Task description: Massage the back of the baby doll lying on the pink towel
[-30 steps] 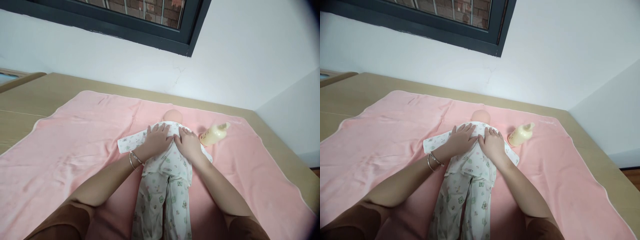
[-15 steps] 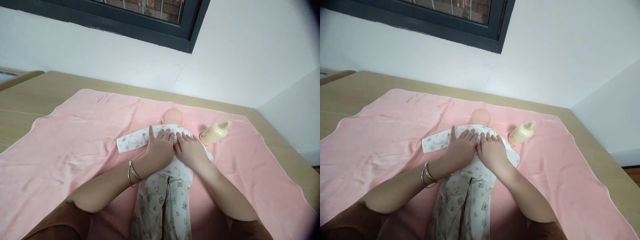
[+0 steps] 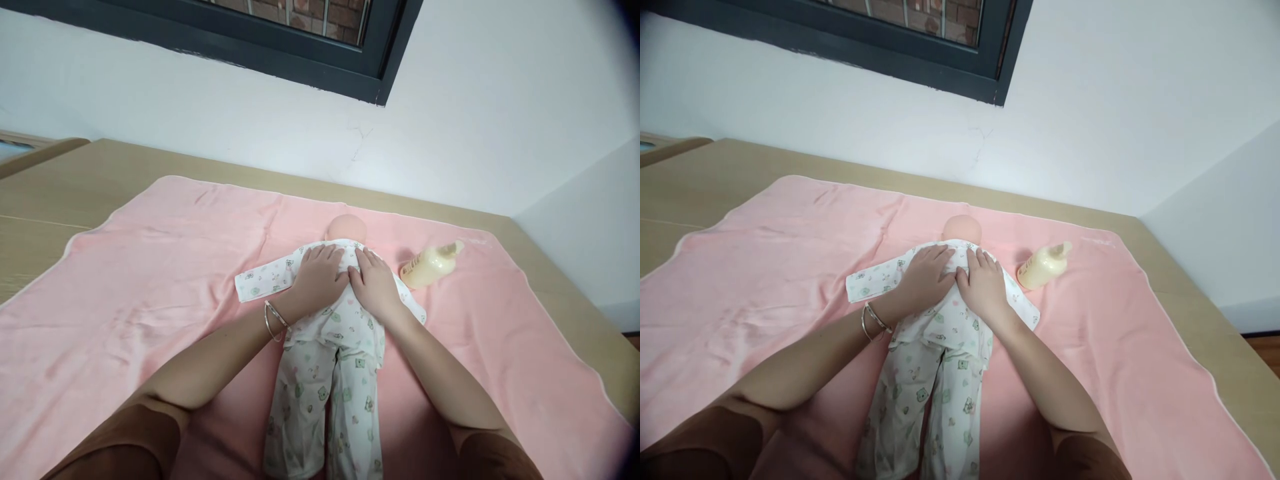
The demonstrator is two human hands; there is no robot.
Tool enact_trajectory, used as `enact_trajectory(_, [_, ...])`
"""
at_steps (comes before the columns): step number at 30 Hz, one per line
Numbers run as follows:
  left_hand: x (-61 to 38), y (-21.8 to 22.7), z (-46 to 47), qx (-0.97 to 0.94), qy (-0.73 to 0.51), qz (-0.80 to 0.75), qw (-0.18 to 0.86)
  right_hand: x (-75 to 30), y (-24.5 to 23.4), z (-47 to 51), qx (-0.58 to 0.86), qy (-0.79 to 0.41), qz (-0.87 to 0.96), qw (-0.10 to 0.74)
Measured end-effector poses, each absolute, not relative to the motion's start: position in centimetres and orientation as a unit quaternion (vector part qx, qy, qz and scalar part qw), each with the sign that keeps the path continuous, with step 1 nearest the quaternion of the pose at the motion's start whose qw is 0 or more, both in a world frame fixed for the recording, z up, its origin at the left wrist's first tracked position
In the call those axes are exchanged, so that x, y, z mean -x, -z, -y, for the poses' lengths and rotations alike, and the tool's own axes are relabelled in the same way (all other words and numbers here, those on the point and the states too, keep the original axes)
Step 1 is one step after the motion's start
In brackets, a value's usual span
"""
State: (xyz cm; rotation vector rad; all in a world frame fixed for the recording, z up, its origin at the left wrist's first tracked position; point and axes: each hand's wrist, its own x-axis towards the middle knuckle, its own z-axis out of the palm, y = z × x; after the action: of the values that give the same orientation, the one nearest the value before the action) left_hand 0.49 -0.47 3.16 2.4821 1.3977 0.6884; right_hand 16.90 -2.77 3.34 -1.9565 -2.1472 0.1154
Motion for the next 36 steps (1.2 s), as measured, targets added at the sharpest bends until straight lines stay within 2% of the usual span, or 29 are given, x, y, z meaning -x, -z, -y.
enact_trajectory(3, [-0.2,-2.5,-0.6,-0.819,-0.311,-0.464,0.134,-16.9,-3.8,3.0,0.665,-0.045,0.73,0.153])
enact_trajectory(7, [0.1,-2.2,-1.8,-0.792,-0.364,-0.447,0.201,-15.9,-4.3,4.4,0.632,0.017,0.751,0.189])
enact_trajectory(12, [0.4,-2.3,-2.1,-0.778,-0.374,-0.452,0.226,-15.2,-4.6,5.0,0.614,-0.057,0.779,0.109])
enact_trajectory(14, [0.3,-2.3,-2.0,-0.772,-0.377,-0.458,0.228,-15.3,-4.6,4.9,0.63,-0.056,0.766,0.112])
enact_trajectory(17, [0.1,-2.2,-1.9,-0.779,-0.379,-0.451,0.217,-15.3,-4.6,4.8,0.639,-0.034,0.756,0.138])
enact_trajectory(21, [-0.2,-2.0,-1.8,-0.778,-0.39,-0.451,0.198,-14.8,-4.3,5.0,0.629,-0.043,0.767,0.123])
enact_trajectory(25, [-0.2,-1.6,-1.9,-0.787,-0.377,-0.454,0.181,-14.5,-4.2,5.4,0.627,-0.01,0.766,0.142])
enact_trajectory(29, [-0.1,-1.2,-2.3,-0.787,-0.369,-0.464,0.17,-14.6,-4.4,5.5,0.617,0.012,0.779,0.11])
enact_trajectory(33, [-0.1,-1.4,-2.4,-0.803,-0.339,-0.47,0.14,-15.5,-6.7,6.2,0.609,0.004,0.791,0.062])
enact_trajectory(36, [-0.5,-2.1,-0.8,-0.837,-0.283,-0.464,0.073,-17.2,-10.2,7.7,0.615,-0.01,0.785,0.077])
